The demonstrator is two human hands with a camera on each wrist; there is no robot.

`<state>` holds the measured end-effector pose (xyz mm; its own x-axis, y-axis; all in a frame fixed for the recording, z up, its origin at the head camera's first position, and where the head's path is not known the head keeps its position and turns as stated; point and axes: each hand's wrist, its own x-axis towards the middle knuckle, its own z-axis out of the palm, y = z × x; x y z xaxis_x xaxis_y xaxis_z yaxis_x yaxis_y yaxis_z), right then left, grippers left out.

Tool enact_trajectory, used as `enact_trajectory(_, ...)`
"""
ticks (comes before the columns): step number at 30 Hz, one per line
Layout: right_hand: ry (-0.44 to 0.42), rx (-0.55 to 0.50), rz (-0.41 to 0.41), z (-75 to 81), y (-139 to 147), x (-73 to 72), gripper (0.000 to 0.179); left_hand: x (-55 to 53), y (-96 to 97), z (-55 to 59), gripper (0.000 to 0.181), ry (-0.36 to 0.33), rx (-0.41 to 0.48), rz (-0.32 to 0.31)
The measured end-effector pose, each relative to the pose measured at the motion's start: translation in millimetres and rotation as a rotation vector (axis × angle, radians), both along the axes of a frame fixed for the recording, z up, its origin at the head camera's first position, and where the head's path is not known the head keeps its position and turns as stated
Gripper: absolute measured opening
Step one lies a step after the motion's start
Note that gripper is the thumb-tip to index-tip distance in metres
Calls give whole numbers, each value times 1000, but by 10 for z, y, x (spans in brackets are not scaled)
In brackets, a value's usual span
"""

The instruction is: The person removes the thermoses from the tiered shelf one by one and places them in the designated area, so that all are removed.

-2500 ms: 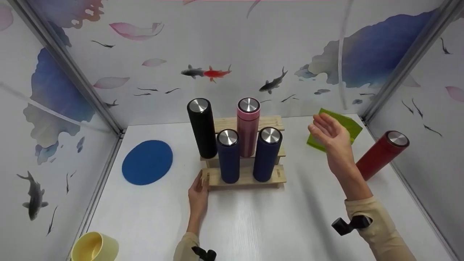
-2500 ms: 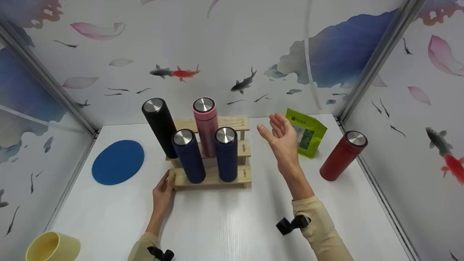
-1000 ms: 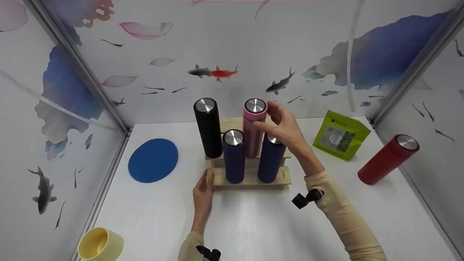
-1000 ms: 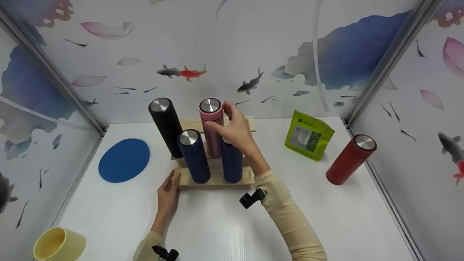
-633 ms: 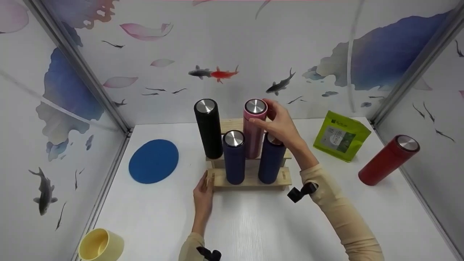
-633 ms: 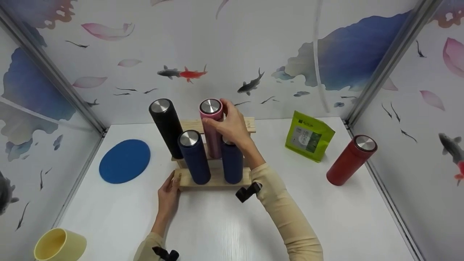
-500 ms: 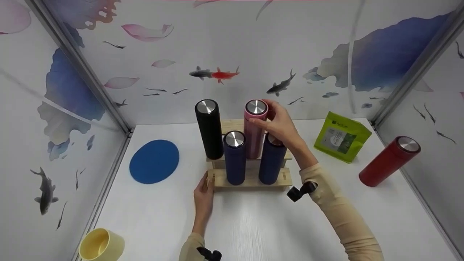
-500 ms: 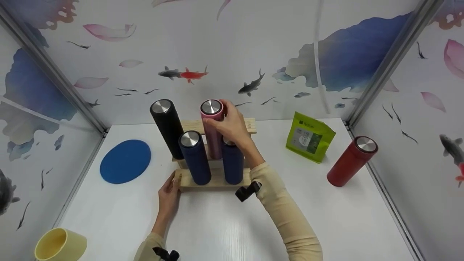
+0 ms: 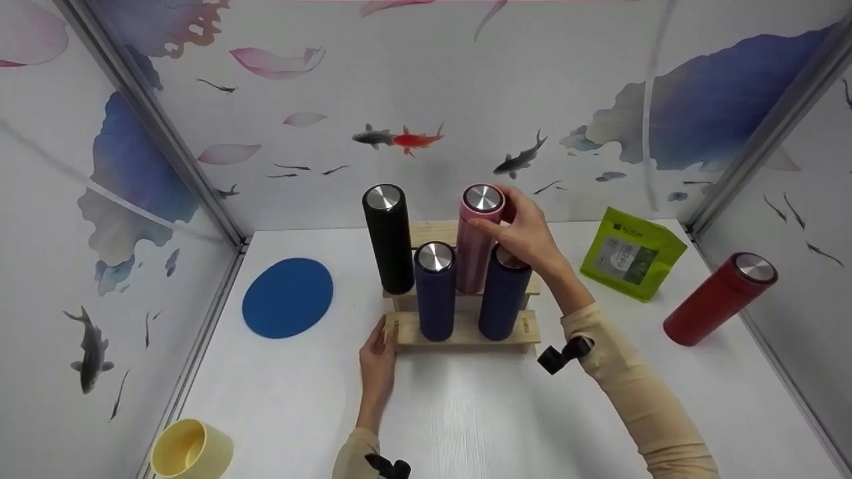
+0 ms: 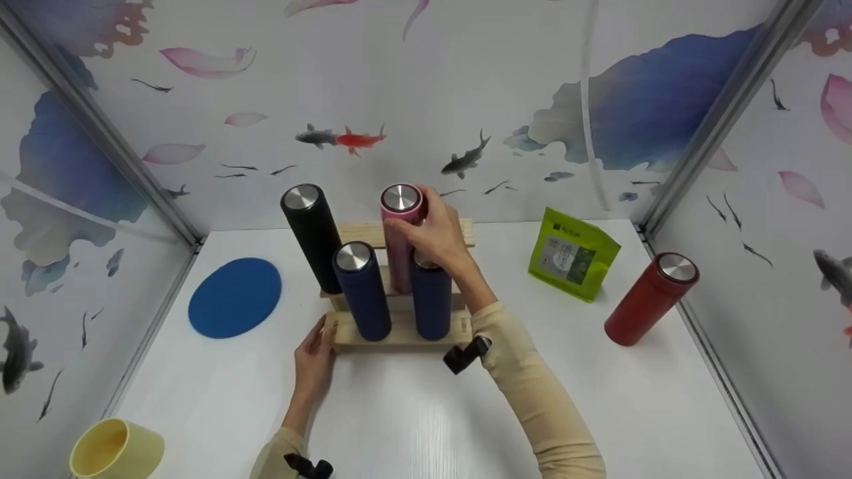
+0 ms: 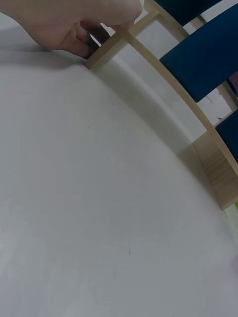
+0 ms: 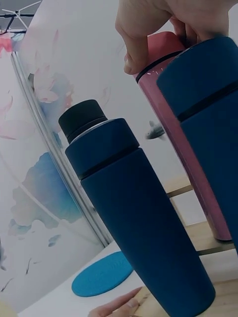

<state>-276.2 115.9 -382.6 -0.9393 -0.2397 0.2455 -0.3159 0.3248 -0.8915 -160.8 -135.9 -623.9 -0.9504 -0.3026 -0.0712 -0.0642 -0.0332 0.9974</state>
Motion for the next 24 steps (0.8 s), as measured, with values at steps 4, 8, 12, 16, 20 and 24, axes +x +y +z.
enact_trajectory(4, -2, 1, -28, 4, 125, 24, 68, -28, 28, -110, 52, 8, 4, 20)
enact_trajectory(8, 1, -16, -47, 19, 225, 27, 68, -56, 40, -229, 52, 27, -25, 43)
enact_trajectory(12, 9, -32, -84, 23, 309, 28, 66, -66, 39, -269, 52, 37, -48, 43)
enact_trajectory(16, 27, -52, -124, 4, 375, 32, 68, -81, 25, -280, 50, 36, -57, 49)
enact_trajectory(20, 54, -87, -171, -24, 422, 35, 68, -90, 7, -289, 49, 36, -71, 57)
enact_trajectory(24, 113, -127, -234, -48, 479, 29, 65, -85, 4, -281, 49, 30, -73, 47)
